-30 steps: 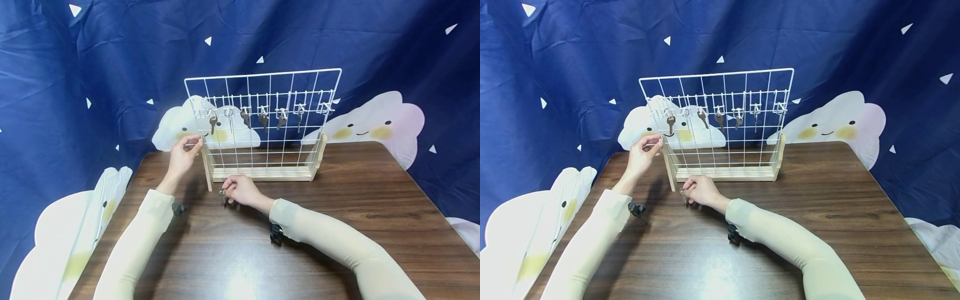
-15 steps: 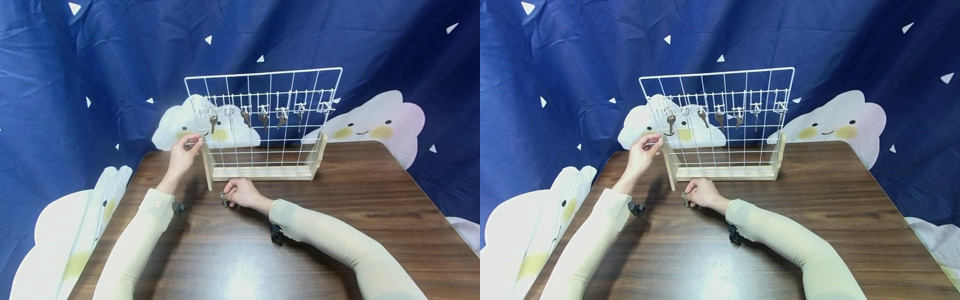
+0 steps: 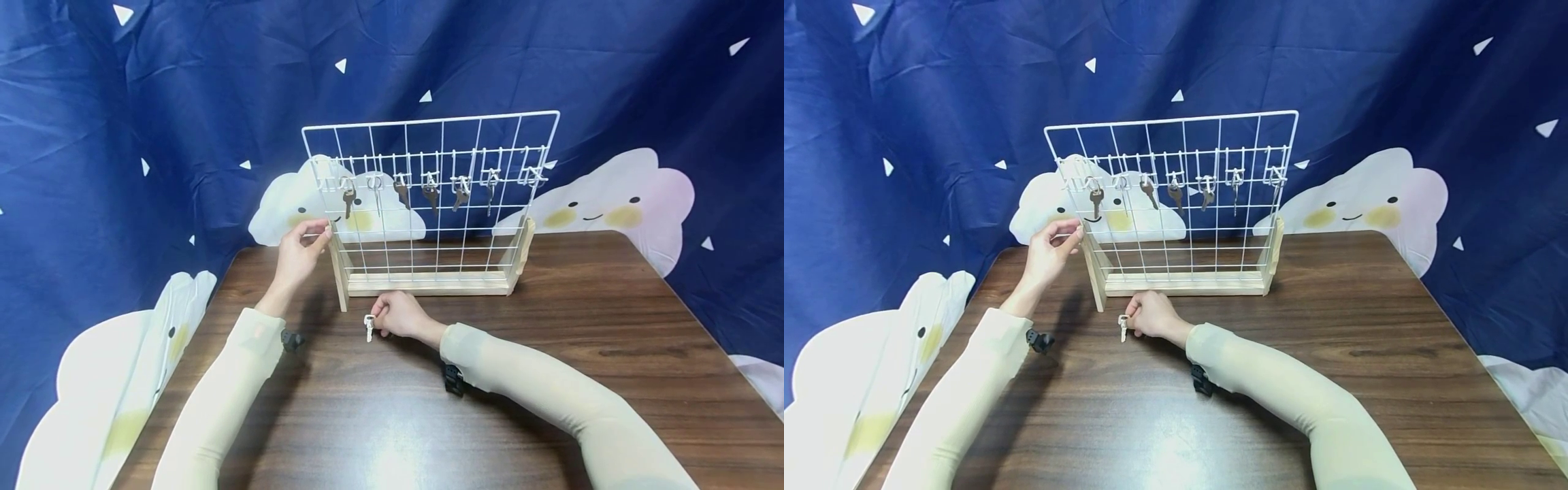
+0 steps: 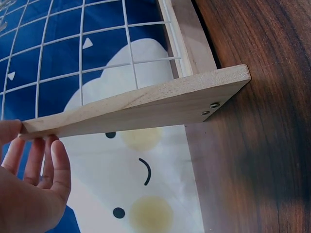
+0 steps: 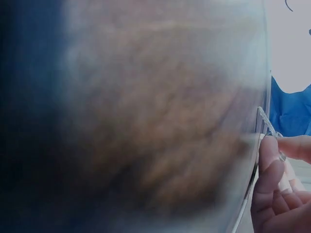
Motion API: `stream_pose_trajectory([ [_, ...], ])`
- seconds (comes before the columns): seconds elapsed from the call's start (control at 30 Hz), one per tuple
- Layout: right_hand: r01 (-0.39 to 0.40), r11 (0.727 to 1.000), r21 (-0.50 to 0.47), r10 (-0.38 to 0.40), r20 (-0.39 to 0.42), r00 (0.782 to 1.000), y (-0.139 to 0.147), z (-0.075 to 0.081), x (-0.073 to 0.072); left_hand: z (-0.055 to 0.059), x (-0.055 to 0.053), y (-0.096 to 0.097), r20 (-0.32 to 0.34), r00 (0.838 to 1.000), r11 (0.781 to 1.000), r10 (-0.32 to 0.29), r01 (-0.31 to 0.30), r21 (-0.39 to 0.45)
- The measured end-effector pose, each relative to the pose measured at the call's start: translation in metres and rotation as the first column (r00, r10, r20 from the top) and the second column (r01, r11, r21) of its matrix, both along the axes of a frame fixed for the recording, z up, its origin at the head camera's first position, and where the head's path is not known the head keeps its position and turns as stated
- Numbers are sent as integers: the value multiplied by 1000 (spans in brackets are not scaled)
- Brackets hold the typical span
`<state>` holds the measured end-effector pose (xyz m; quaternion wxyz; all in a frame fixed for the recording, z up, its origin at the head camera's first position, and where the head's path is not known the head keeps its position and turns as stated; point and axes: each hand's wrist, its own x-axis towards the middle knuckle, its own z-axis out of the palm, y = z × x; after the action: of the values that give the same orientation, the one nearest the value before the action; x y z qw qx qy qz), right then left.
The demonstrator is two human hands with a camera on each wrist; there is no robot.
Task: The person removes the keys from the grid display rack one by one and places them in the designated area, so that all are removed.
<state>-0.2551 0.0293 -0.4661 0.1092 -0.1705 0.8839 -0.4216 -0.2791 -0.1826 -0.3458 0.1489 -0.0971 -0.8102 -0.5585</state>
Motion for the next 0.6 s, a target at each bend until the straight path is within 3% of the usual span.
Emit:
stream_pose_trajectory([
  [0.6, -3, 993, 114, 1, 23, 1000, -4, -2, -3, 0, 0, 0, 24, 1000, 1000, -1, 1, 0],
])
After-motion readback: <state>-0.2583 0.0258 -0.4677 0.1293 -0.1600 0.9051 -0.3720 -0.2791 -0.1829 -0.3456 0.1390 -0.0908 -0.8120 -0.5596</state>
